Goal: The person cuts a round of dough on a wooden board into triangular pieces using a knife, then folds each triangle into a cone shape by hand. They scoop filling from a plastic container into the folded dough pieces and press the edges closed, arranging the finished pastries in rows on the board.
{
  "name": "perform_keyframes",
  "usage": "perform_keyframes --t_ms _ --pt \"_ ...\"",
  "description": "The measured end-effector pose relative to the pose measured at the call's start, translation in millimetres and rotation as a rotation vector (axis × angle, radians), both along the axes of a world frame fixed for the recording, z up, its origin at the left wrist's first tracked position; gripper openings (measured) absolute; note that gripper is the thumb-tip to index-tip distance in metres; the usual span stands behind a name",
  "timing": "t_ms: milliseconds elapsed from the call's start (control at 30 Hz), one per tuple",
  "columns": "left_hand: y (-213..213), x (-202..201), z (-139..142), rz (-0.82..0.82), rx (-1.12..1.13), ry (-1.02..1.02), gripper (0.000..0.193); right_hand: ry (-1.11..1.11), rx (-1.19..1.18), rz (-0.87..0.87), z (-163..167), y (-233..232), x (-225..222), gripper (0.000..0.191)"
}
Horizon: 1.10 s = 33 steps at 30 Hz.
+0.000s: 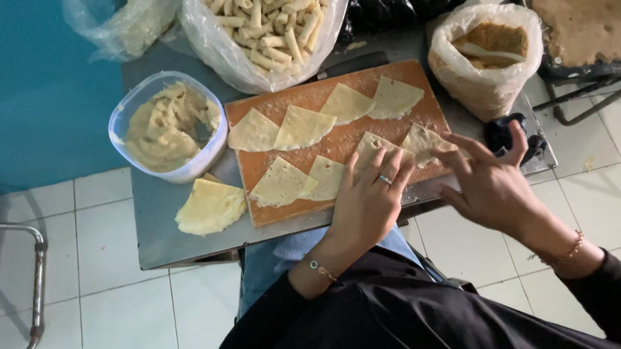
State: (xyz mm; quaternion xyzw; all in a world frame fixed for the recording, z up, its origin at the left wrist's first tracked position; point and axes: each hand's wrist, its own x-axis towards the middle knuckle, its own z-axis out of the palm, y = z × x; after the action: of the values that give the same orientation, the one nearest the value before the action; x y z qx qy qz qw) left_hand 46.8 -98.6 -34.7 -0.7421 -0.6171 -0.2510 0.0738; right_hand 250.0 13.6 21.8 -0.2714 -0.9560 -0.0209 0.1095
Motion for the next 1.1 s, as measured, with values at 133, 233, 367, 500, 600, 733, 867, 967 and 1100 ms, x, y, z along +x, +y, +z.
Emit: perform_keyframes --t_ms 133,233,367,500,600,733,867,967,1100 --pt "-6 -10 12 -0.136 0.046 -0.127 0.075 0.209 0.031 0.031 27 3 -13 0.033" --pt "-20 -27 17 -0.219 0.154 -0.396 0.071 0.321 0.085 0.092 44 3 -38 0.015" --pt "-60 -75 26 0.123 0.487 -0.476 0.060 0.401 0.076 0.173 65 2 -69 0.017" --pt "-95 -163 39 0.760 0.472 -0.799 0.057 0.417 -0.051 0.315 73 -3 -103 0.025" --pt "-97 -226 37 0.808 0.454 -0.600 0.069 0.388 -0.069 0.453 72 -10 -133 0.023" --pt "-85 -248 15 0.800 0.106 -1.200 0.078 0.390 -0.128 0.567 69 -20 -174 0.025" --pt "-87 -239 2 0.475 0.364 -1.478 0.066 0.340 -0.426 0.604 68 -26 -213 0.036" --pt "-92 -225 -8 0.491 0.511 -1.297 0.067 0.301 -0.729 0.612 66 -26 -243 0.031" --pt "-97 -202 -18 0.654 0.599 -0.876 0.077 0.150 -1.150 0.544 59 -25 -274 0.029"
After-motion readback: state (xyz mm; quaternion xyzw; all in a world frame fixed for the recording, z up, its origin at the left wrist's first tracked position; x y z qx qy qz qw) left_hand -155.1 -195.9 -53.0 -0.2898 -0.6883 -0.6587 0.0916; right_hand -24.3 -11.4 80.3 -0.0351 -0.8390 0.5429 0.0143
